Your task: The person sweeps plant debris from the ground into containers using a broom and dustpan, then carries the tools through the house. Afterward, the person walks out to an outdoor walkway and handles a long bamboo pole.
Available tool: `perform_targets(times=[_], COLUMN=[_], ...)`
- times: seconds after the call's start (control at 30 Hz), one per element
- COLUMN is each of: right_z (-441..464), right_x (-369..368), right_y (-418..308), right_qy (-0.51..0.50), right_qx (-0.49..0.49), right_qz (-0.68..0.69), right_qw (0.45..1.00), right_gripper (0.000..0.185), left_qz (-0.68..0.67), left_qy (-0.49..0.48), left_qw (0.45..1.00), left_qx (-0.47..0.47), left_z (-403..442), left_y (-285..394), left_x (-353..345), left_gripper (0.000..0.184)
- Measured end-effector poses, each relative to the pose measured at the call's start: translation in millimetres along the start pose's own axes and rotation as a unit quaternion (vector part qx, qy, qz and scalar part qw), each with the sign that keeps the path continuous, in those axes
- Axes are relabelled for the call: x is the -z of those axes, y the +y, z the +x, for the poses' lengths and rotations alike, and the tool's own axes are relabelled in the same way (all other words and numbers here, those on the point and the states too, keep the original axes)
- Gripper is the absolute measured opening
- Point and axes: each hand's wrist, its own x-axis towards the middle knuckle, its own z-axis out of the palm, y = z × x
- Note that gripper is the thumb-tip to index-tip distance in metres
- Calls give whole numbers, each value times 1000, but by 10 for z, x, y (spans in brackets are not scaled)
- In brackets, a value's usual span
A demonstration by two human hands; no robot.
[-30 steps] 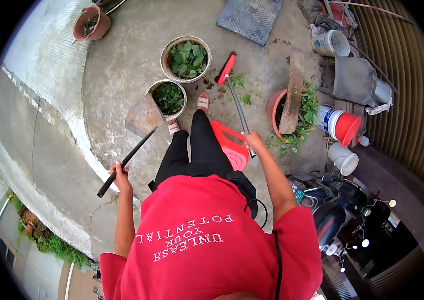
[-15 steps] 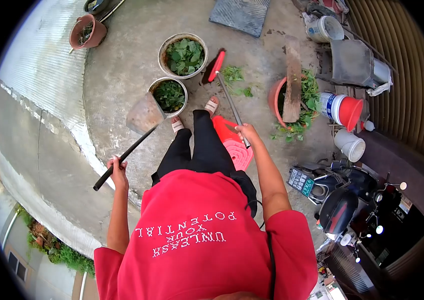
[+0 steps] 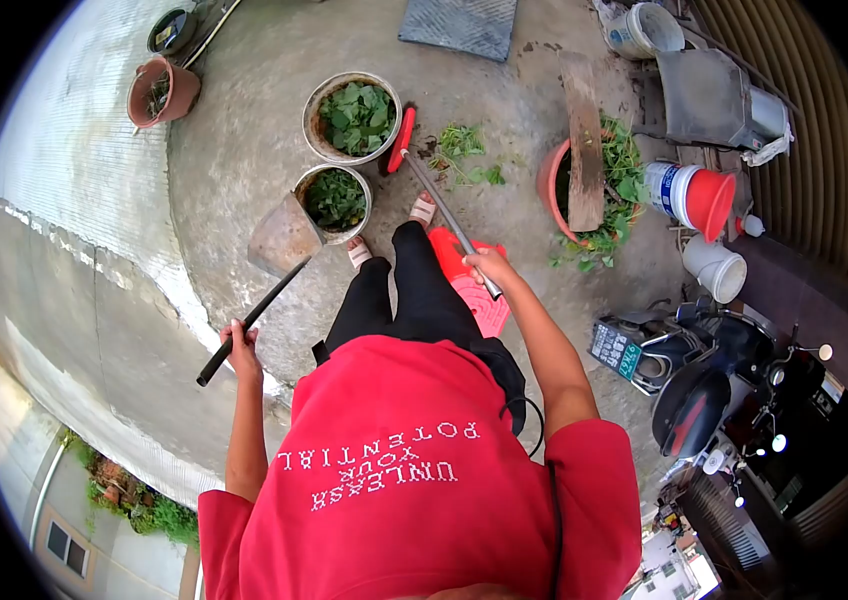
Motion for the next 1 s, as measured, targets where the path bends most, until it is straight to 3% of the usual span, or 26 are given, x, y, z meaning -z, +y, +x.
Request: perform_targets(times=[0.1,0.27,0.4,0.6,1.0], right_z=[22,-329,-796,-816,-915], right_x=[120,217,444,770,944], right_y=[34,93,-138,-125,-325], right_qy=[68,77,72,52,55], right_qx=[0,59,10,15,23], right_qz=[-40,-18,19,-106,-196], right_qw=[997,995,997,993,979], right_gripper=[13,12,13,14,16], left_qz=[-10,5,0,-22,-19], left_qy=[3,15,29,40,84], left_qw=[1000,1000,999,998,994], left_qx=[-5,-17,-24,-37,-69], left_z=[18,-26,-16,-101,-150], left_y=[36,63,43,6,-45], left_x=[-140,-354,-382,-575,-791], left_gripper=[21,22,22,23,23])
